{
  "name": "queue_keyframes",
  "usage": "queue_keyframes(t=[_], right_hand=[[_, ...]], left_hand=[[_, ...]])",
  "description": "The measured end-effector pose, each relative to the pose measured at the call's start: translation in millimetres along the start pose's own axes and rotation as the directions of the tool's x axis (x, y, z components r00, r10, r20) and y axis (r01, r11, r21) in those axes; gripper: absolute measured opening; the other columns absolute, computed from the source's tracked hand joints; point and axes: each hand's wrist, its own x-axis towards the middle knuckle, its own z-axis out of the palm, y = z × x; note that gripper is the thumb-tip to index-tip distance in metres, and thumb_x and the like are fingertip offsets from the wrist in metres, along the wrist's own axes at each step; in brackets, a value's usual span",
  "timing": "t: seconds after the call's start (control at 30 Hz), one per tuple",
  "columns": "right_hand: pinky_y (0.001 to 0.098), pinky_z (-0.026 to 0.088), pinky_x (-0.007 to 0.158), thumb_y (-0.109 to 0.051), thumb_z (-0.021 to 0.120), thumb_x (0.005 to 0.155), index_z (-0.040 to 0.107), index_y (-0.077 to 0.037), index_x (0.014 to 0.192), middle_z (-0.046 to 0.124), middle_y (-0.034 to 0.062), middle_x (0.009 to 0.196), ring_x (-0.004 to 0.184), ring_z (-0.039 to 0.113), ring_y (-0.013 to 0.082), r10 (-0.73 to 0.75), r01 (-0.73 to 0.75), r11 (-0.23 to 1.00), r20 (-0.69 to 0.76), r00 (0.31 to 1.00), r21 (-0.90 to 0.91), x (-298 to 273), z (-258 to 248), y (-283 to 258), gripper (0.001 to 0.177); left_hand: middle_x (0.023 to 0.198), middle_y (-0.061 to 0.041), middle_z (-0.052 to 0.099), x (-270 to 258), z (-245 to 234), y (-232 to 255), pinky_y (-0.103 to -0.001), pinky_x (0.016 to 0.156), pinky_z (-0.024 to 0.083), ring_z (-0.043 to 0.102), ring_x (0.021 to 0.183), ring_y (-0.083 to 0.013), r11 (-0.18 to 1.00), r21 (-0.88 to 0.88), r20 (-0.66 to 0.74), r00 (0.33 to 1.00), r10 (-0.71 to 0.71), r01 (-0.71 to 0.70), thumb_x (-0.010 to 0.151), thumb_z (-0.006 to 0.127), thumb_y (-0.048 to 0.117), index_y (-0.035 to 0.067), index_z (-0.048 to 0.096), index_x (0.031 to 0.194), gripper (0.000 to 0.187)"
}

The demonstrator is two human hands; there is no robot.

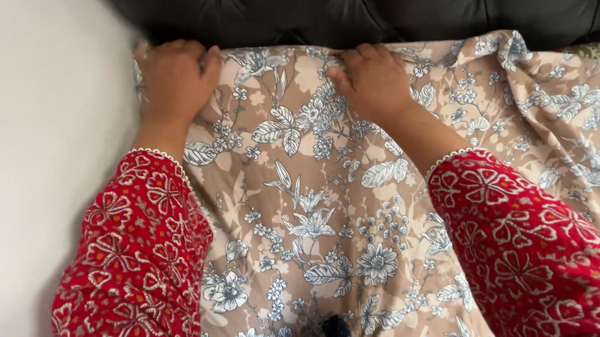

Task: The recorder is spreading and tucking a floral patterned bedsheet onto a bed.

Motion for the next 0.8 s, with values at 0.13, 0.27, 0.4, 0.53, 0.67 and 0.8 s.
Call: queue_keyframes(t=[0.13, 0.27, 0.4, 0.53, 0.67, 0.8], right_hand=[[0.0551, 0.036, 0.109, -0.052, 0.045, 0.106, 0.063, -0.005, 0.131, 0.064, 0.0179, 0.123, 0.124, 0.054, 0.0374, 0.034, -0.021, 0.992, 0.107, 0.994, -0.123, 12.1, 7.9, -3.8, 0.057], [0.0554, 0.037, 0.105, -0.054, 0.041, 0.106, 0.068, -0.006, 0.125, 0.063, 0.0197, 0.122, 0.12, 0.055, 0.0404, 0.134, -0.118, 0.987, 0.15, 0.979, -0.111, 22.4, -1.8, -8.8, 0.058], [0.0503, 0.045, 0.106, -0.046, 0.046, 0.107, 0.07, -0.002, 0.12, 0.067, 0.0183, 0.123, 0.12, 0.061, 0.0374, 0.233, -0.207, 0.97, 0.253, 0.939, -0.124, 7.1, -24.9, -36.4, 0.052], [0.0456, 0.048, 0.107, -0.035, 0.048, 0.105, 0.069, -0.01, 0.127, 0.068, 0.0127, 0.129, 0.125, 0.062, 0.0337, 0.157, -0.157, 0.975, 0.011, 0.988, 0.157, 0.2, -11.1, -41.3, 0.04], [0.0498, 0.042, 0.108, -0.035, 0.058, 0.105, 0.059, 0.001, 0.141, 0.06, 0.0245, 0.137, 0.128, 0.053, 0.041, -0.242, 0.251, 0.962, -0.09, 0.966, 0.104, 16.9, 17.1, -36.6, 0.051], [0.0512, 0.039, 0.106, -0.051, 0.048, 0.105, 0.053, 0.002, 0.141, 0.058, 0.024, 0.137, 0.13, 0.05, 0.0411, -0.045, 0.037, 0.993, 0.073, 0.996, 0.112, 33.6, 8.8, -63.5, 0.064]], left_hand=[[0.098, -0.02, 0.071, 2.7, 27.1, -39.1, -0.051, 0.085, 0.048, 0.065, 0.092, -0.04, 0.962, -0.236, 0.182, 0.979, -0.095, 0.137, 0.109, 0.065, 0.034, 0.002, 0.075, 0.09, 0.039], [0.106, -0.019, 0.069, -2.0, 4.3, -47.5, -0.047, 0.086, 0.051, 0.065, 0.097, -0.0372, 0.826, -0.518, 0.201, 0.97, -0.137, 0.224, 0.096, 0.066, 0.017, 0.002, 0.075, 0.101, 0.018], [0.123, -0.02, 0.062, -17.4, -20.0, -27.0, -0.05, 0.104, 0.046, 0.056, 0.118, -0.0413, 0.947, -0.314, -0.126, 0.985, -0.119, 0.074, 0.099, 0.068, 0.001, -0.001, 0.067, 0.111, 0.013], [0.125, -0.017, 0.058, -29.9, -20.2, 1.0, -0.052, 0.108, 0.042, 0.053, 0.124, -0.0411, 0.958, -0.189, -0.186, 0.95, -0.252, 0.217, 0.103, 0.068, 0.01, 0.002, 0.066, 0.116, 0.016], [0.115, -0.018, 0.066, -28.1, 8.0, -12.5, -0.054, 0.103, 0.041, 0.058, 0.114, -0.0409, 0.983, -0.13, -0.17, 0.974, -0.148, 0.126, 0.108, 0.057, 0.022, 0.001, 0.07, 0.11, 0.025], [0.101, -0.02, 0.07, -20.7, 10.6, -22.8, -0.054, 0.1, 0.043, 0.063, 0.098, -0.0397, 0.983, -0.115, -0.011, 0.989, -0.148, 0.146, 0.111, 0.052, 0.025, 0.0, 0.072, 0.095, 0.036]])
